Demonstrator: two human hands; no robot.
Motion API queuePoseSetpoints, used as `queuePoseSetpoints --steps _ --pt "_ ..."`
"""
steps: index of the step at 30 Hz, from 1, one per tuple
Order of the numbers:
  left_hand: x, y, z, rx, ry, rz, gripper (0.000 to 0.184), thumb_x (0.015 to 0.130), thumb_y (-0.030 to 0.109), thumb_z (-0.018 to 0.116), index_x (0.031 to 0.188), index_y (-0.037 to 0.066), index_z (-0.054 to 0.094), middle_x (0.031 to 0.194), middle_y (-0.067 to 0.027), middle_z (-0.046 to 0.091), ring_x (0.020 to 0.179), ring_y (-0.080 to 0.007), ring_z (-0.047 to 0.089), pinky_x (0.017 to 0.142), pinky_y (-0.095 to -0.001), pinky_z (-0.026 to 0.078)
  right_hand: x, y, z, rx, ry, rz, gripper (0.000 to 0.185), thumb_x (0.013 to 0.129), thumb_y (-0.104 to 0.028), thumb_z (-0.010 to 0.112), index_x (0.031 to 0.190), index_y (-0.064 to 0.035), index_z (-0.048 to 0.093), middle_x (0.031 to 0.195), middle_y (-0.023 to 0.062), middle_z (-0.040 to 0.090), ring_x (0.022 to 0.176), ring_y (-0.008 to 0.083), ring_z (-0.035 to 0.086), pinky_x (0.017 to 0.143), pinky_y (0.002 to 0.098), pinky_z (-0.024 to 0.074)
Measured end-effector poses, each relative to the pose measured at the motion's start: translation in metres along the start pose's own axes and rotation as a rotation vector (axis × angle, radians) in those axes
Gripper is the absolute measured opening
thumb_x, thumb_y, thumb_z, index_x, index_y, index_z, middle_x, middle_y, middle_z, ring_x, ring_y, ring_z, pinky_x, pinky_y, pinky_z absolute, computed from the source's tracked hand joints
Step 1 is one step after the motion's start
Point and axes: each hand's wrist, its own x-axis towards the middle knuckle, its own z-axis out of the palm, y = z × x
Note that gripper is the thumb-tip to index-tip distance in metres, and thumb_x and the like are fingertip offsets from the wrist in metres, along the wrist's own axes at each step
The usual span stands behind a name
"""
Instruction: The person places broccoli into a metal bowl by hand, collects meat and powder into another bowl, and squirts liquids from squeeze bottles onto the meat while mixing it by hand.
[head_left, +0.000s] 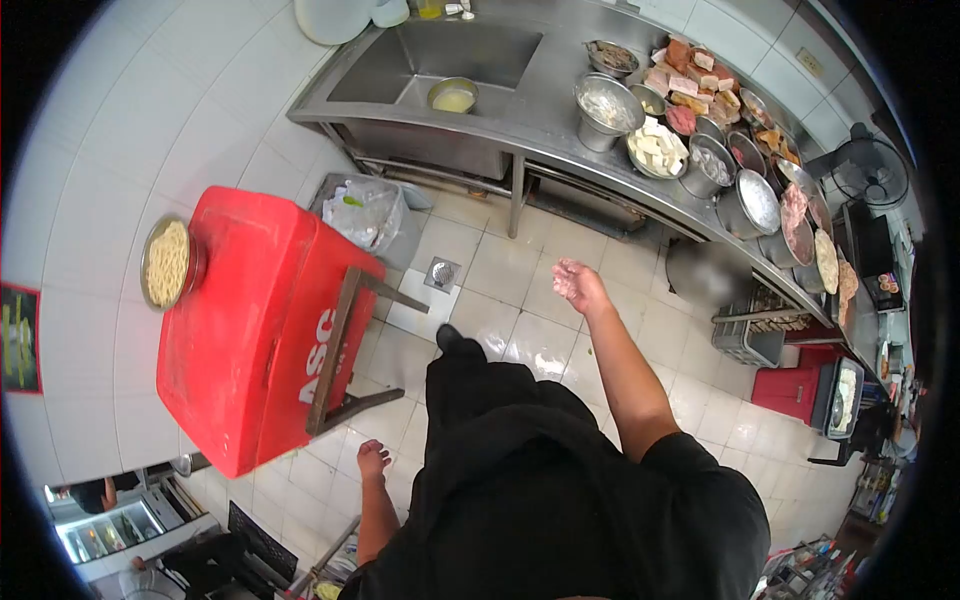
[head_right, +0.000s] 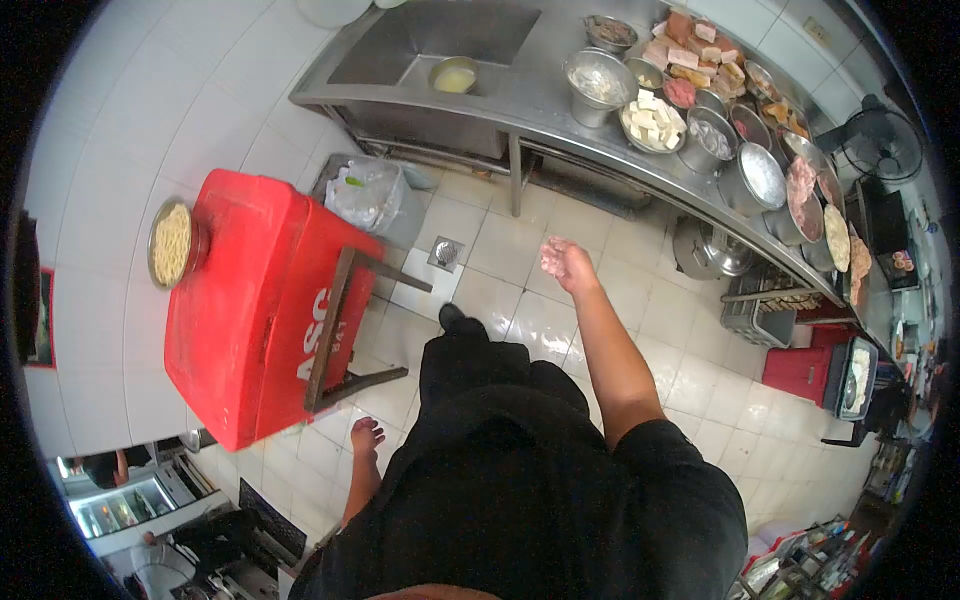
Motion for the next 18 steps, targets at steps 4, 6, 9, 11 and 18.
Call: queuePoseSetpoints --steps 4,6,9,11,18 --pt "0.056 0.045 0.040 0.103 -0.152 0.009 0.009 0.088 0.011 0.053 0.096 0.010 0.056 0.082 -0.0037 0.058 0.062 -0.0155 0.057 0.049 -0.0283 0.047 0.040 -0.034 0.043 0.059 -0.053 -0.059 0.022 0.092 -0.015 0.053 0.110 -0.0030 0.054 0.094 0.0102 0.061 0.075 0.0191 0.059 0.064 0.0335 0.0536" --pt "0.086 0.074 0.057 0.147 -0.192 0.033 0.008 0.088 0.012 0.054 0.095 0.010 0.057 0.080 -0.0035 0.057 0.060 -0.0153 0.057 0.046 -0.0284 0.046 0.061 -0.057 0.069 0.054 0.016 -0.118 0.022 0.092 -0.016 0.054 0.110 -0.0036 0.055 0.095 0.0098 0.062 0.076 0.0187 0.059 0.065 0.0333 0.0533" --pt "0.126 0.116 0.067 0.199 -0.292 0.013 0.007 0.088 0.013 0.054 0.094 0.009 0.056 0.080 -0.0035 0.057 0.060 -0.0155 0.057 0.046 -0.0288 0.046 0.090 -0.092 0.115 0.073 -0.013 -0.159 0.022 0.093 -0.018 0.055 0.109 -0.0040 0.056 0.095 0.0093 0.062 0.078 0.0185 0.059 0.068 0.0336 0.0531" --pt "0.155 0.146 0.073 0.218 -0.320 0.016 0.008 0.089 0.013 0.054 0.095 0.009 0.056 0.080 -0.0036 0.057 0.060 -0.0156 0.057 0.047 -0.0288 0.046 0.110 -0.116 0.148 0.097 -0.074 -0.218 0.020 0.092 -0.018 0.056 0.107 -0.0044 0.056 0.095 0.0092 0.062 0.079 0.0186 0.059 0.069 0.0338 0.0531" --pt "0.221 0.226 0.116 0.261 -0.393 -0.003 0.009 0.089 0.014 0.054 0.096 0.009 0.056 0.082 -0.0040 0.058 0.063 -0.0158 0.058 0.049 -0.0290 0.046 0.193 -0.183 0.233 0.190 -0.093 -0.297 0.018 0.091 -0.013 0.054 0.106 -0.0037 0.053 0.093 0.0105 0.061 0.075 0.0195 0.058 0.068 0.0331 0.0531"
